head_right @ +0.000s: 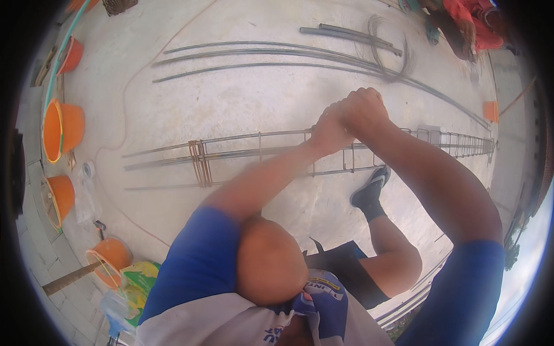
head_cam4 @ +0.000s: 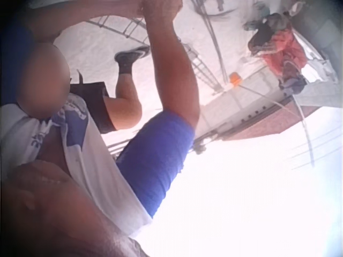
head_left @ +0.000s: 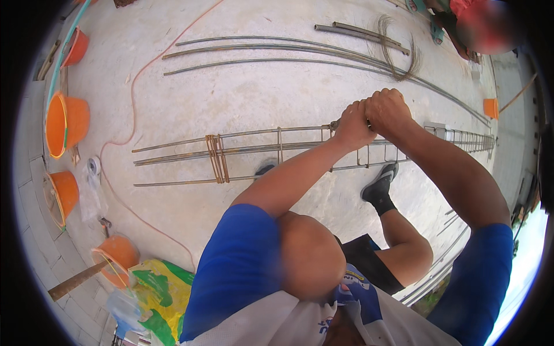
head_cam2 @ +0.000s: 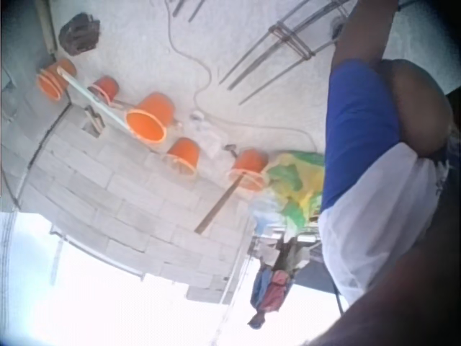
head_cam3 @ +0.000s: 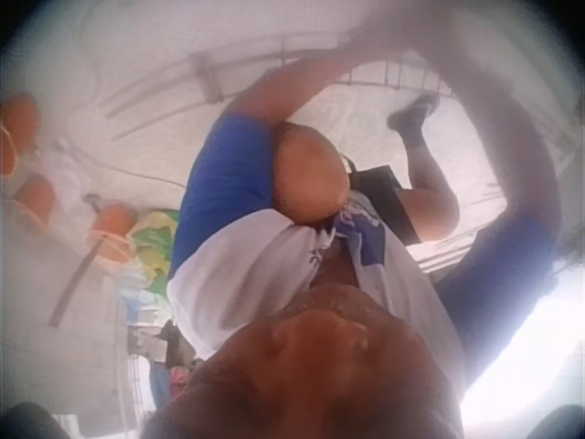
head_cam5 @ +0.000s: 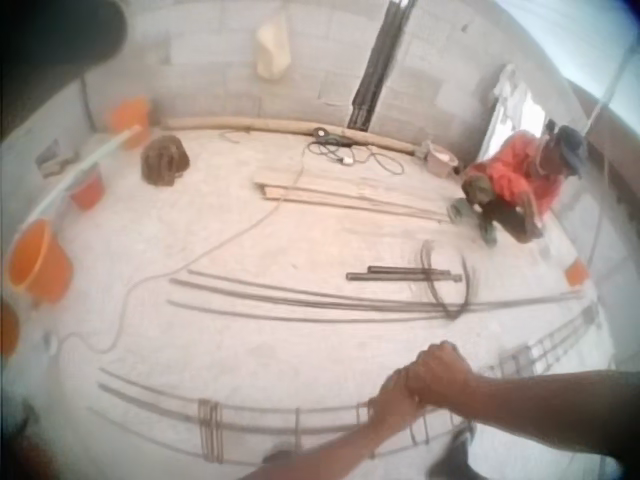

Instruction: The person assembles a rebar cage by tying intersecting steel bars with wire using pliers. The person repeatedly wraps wire around bar intersections and twists it to secure the structure.

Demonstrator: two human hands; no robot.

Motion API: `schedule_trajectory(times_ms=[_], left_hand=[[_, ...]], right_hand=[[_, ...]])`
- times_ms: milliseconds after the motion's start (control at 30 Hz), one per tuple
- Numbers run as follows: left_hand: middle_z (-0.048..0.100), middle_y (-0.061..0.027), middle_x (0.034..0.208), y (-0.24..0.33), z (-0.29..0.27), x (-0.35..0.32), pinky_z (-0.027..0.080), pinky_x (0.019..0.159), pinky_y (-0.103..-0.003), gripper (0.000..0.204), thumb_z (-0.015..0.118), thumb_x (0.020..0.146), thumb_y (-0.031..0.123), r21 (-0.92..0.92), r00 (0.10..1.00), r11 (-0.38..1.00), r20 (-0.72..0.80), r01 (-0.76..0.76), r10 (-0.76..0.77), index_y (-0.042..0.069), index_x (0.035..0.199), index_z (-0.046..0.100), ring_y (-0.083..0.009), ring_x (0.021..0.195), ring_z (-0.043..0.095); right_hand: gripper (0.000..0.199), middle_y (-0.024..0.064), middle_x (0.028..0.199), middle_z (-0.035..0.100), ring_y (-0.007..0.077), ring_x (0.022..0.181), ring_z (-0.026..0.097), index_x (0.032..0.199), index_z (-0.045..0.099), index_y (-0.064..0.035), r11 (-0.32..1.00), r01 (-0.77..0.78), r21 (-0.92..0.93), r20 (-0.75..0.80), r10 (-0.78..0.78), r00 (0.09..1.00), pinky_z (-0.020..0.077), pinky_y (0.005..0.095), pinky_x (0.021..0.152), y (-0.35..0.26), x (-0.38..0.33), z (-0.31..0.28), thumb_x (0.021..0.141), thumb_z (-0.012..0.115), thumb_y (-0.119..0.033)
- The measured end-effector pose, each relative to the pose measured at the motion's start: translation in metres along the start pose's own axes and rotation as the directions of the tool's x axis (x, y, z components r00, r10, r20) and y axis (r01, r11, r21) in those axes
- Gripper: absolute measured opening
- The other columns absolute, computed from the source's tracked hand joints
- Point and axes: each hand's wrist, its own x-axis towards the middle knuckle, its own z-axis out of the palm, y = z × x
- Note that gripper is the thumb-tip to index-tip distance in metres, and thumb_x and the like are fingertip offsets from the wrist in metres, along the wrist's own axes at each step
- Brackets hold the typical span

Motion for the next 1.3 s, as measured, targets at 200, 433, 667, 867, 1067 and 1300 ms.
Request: schedule_trajectory(times_ms=[200, 433, 667, 867, 1067, 1300], left_hand=[[0.063, -0.0188, 0.098, 0.028, -0.008, -0.021, 0.048, 0.085, -0.043, 0.052, 0.076, 0.067, 0.018, -0.050, 0.988, 0.987, -0.020, 0.150, -0.151, 0.001, 0.108, 0.050, -0.0367, 0.095, 0.060], [0.063, -0.0199, 0.094, 0.004, -0.026, 0.015, 0.051, 0.079, -0.040, 0.062, 0.078, 0.065, 0.022, -0.057, 0.964, 0.992, 0.249, 0.115, -0.097, -0.001, 0.112, 0.045, -0.0335, 0.092, 0.063], [0.063, -0.0174, 0.092, 0.023, -0.017, -0.017, 0.049, 0.080, -0.044, 0.051, 0.074, 0.069, 0.021, 0.031, 0.990, 0.994, 0.090, -0.109, 0.106, 0.004, 0.110, 0.050, -0.0362, 0.091, 0.062], [0.064, -0.0161, 0.091, 0.013, -0.008, -0.002, 0.048, 0.081, -0.045, 0.042, 0.071, 0.077, 0.031, 0.050, 0.966, 0.998, 0.257, -0.031, 0.017, 0.006, 0.106, 0.054, -0.0367, 0.096, 0.060], [0.060, -0.0183, 0.114, -0.017, -0.031, -0.018, 0.042, 0.099, -0.040, 0.053, 0.066, 0.083, 0.031, 0.235, 0.891, 0.947, 0.444, -0.218, 0.095, 0.008, 0.128, 0.051, -0.0341, 0.112, 0.056], [0.044, -0.0156, 0.141, -0.088, -0.062, -0.014, 0.036, 0.107, -0.047, 0.061, 0.063, 0.085, 0.049, -0.652, 0.656, 0.305, 0.398, 0.694, -0.642, 0.017, 0.136, 0.049, -0.0341, 0.130, 0.043]], right_hand=[[0.022, 0.0131, 0.088, 0.070, 0.0262, 0.080, 0.069, 0.090, 0.071, -0.0079, 0.882, -0.230, 0.411, 0.536, -0.030, 0.844, 0.0560, 0.0363, 0.068, 0.020, 0.023, -0.021, 0.069, 0.070, -0.014], [0.021, 0.0122, 0.082, 0.068, 0.0269, 0.080, 0.067, 0.090, 0.069, -0.0049, 0.994, 0.050, -0.098, -0.346, -0.082, 0.934, 0.0531, 0.0410, 0.071, 0.006, -0.025, -0.012, 0.072, 0.065, -0.014], [0.033, 0.0125, 0.079, 0.068, 0.0273, 0.068, 0.068, 0.087, 0.067, 0.0007, 0.837, -0.165, 0.522, 0.503, -0.146, 0.852, 0.0526, 0.0399, 0.056, 0.041, 0.005, 0.007, 0.076, 0.070, -0.030], [0.051, 0.0113, 0.090, 0.065, 0.0241, 0.081, 0.067, 0.102, 0.062, 0.0003, 0.960, 0.075, 0.268, 0.187, -0.128, 0.974, 0.0527, 0.0411, 0.071, 0.031, -0.024, 0.017, 0.077, 0.072, -0.043], [0.033, 0.0112, 0.081, 0.066, 0.0215, 0.072, 0.065, 0.106, 0.062, -0.0004, 0.866, -0.040, 0.498, 0.356, -0.163, 0.920, 0.0474, 0.0372, 0.058, 0.017, -0.015, 0.055, 0.080, 0.063, -0.020], [0.051, 0.0137, 0.085, 0.065, 0.0217, 0.068, 0.067, 0.129, 0.050, 0.0012, -0.246, -0.360, 0.900, 0.250, -0.386, 0.888, 0.0441, 0.0296, 0.042, 0.017, -0.063, 0.104, 0.083, 0.061, -0.017]])
